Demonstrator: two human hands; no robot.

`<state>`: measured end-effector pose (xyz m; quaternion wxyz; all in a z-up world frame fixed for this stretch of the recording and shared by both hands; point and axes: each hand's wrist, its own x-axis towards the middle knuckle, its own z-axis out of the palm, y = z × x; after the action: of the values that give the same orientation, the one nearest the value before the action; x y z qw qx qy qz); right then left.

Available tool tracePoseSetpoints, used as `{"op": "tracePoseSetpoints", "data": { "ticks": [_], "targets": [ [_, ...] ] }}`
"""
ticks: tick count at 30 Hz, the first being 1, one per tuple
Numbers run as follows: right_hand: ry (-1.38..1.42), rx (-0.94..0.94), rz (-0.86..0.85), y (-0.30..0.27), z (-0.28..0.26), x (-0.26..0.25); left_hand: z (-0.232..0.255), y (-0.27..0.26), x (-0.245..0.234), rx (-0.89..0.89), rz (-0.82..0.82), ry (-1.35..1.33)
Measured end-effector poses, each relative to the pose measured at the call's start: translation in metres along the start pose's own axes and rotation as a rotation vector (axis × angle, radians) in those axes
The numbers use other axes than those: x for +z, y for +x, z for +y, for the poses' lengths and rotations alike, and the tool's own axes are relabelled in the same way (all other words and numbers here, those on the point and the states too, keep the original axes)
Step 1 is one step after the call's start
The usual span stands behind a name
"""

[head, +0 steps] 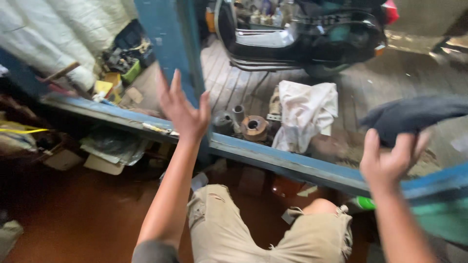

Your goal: Clean the glass window pane using a cloth

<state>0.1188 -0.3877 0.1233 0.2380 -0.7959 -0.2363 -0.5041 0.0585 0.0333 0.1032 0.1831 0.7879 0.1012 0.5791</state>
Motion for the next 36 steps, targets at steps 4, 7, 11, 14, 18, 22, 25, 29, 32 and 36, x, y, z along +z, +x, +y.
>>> {"op": "tracePoseSetpoints", "data": {
  "ticks": [4,7,11,14,18,22,25,29,32,36],
  "targets": [
    [-0.453,-0.243,-0.112,0.031,0.023,0.040,-0.043,0.030,0.025,0.156,0.012,0.089],
    [-0.353,-0.219,-0.262,0.009,0.084,0.097,-0.073,0.035,0.042,0.145,-0.080,0.080],
    [-0.447,-0.321,-0.381,0.068,0.028,0.127,-0.098,0.037,0.066,0.285,-0.005,0.050],
    [-0.408,-0.477,-0.441,0.085,-0.017,0.141,-0.108,0.035,0.069,0.295,0.022,0.051],
    [-0.684,-0.663,-0.988,0.117,-0.099,0.172,-0.116,0.032,0.072,0.318,0.050,0.037],
    [-0.110,-1.076,-0.550,0.093,-0.126,0.259,-0.119,0.029,0.072,0.305,0.037,0.030],
    [0.188,-0.936,-0.603,0.078,-0.154,0.293,-0.120,0.030,0.069,0.298,-0.005,0.003],
    [0.128,-0.708,-0.846,0.118,-0.177,0.218,-0.114,0.032,0.071,0.311,-0.012,0.002],
    [-0.078,-0.770,-0.876,0.094,-0.109,0.197,-0.111,0.030,0.069,0.316,-0.025,0.021],
    [0.011,-1.098,-0.208,0.036,0.055,0.154,-0.102,0.033,0.067,0.336,0.003,0.036]
  ]
}}
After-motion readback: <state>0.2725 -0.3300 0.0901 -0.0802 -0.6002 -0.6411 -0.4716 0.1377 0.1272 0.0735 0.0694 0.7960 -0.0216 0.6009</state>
